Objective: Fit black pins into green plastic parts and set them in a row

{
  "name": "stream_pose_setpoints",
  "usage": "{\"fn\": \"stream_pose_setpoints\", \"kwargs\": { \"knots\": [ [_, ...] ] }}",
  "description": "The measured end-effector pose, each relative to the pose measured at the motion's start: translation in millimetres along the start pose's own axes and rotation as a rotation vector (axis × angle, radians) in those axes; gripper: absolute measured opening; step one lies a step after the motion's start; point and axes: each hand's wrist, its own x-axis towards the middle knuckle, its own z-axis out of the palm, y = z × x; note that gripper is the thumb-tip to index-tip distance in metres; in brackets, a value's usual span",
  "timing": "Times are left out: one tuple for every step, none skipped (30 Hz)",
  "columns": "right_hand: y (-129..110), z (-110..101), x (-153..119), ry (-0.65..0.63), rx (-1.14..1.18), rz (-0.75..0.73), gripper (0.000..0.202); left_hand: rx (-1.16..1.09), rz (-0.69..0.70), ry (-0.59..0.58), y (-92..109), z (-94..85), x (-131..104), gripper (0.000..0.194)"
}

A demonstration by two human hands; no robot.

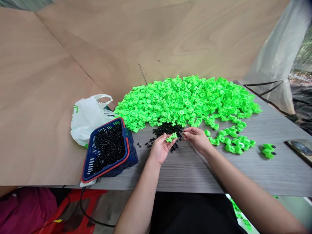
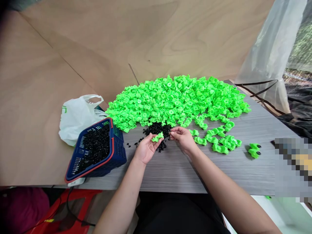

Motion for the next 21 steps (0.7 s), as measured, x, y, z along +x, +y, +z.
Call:
{"fn": "stream_pose_setpoints", "kwargs": {
  "knots": [
    [-0.2,4.2,-3.0,0.012,0.01,-0.016,0.032,0.056,0.065,0.02,-5.5,2.2,-1.3,0.018],
    [-0.1,9.0,-6.5,0.024,0.016,-0.034,0.031,0.112,0.13,0.035,-11.5,4.6,-2.6,0.019],
    [0.4,14.4,-10.5,0.032,0.021,-0.053,0.03,0.162,0.197,0.048,-17.7,6.9,-3.9,0.022],
    [1.4,20.0,-14.7,0.038,0.024,-0.07,0.029,0.209,0.257,0.066,-23.8,9.1,-5.1,0.029],
    [2.8,25.7,-19.0,0.042,0.028,-0.086,0.028,0.257,0.306,0.085,-29.7,11.1,-6.2,0.036],
    [4.5,30.9,-23.0,0.047,0.027,-0.102,0.027,0.309,0.341,0.1,-35.0,12.8,-7.2,0.044],
    [6.3,35.5,-26.5,0.055,0.016,-0.121,0.027,0.361,0.362,0.11,-39.3,14.2,-8.0,0.05],
    [8.0,39.0,-29.2,0.065,-0.008,-0.141,0.026,0.411,0.37,0.106,-42.6,15.3,-8.6,0.053],
    [9.4,41.4,-31.0,0.072,-0.044,-0.158,0.026,0.458,0.368,0.089,-44.6,16.2,-9.0,0.052],
    [10.3,42.6,-31.9,0.076,-0.088,-0.172,0.025,0.504,0.359,0.066,-45.4,16.7,-9.2,0.049],
    [10.8,42.6,-32.0,0.073,-0.134,-0.181,0.025,0.554,0.351,0.046,-45.1,17.0,-9.3,0.046],
    [10.7,41.8,-31.4,0.066,-0.176,-0.188,0.025,0.613,0.353,0.037,-44.0,17.1,-9.3,0.043],
    [10.3,40.4,-30.3,0.056,-0.209,-0.193,0.025,0.68,0.364,0.038,-42.4,17.1,-9.3,0.041],
    [9.7,38.7,-28.9,0.046,-0.232,-0.201,0.024,0.75,0.387,0.049,-40.7,17.0,-9.5,0.041],
    [9.0,37.0,-27.4,0.037,-0.247,-0.211,0.024,0.811,0.419,0.062,-39.2,16.9,-9.6,0.042],
    [8.3,35.5,-26.0,0.029,-0.256,-0.221,0.023,0.858,0.449,0.069,-38.1,16.7,-9.9,0.041],
    [7.9,34.2,-24.8,0.022,-0.261,-0.228,0.022,0.888,0.464,0.064,-37.6,16.6,-10.1,0.038],
    [7.7,33.1,-23.8,0.015,-0.265,-0.23,0.022,0.898,0.456,0.051,-37.6,16.4,-10.2,0.034],
    [7.8,32.1,-23.3,0.009,-0.272,-0.23,0.022,0.89,0.429,0.036,-38.0,16.2,-10.2,0.029],
    [8.2,31.3,-23.0,0.005,-0.284,-0.226,0.022,0.869,0.391,0.028,-38.6,15.8,-10.1,0.027],
    [8.7,30.5,-23.1,0.004,-0.299,-0.223,0.022,0.841,0.352,0.027,-39.1,15.3,-9.8,0.028]
  ]
}}
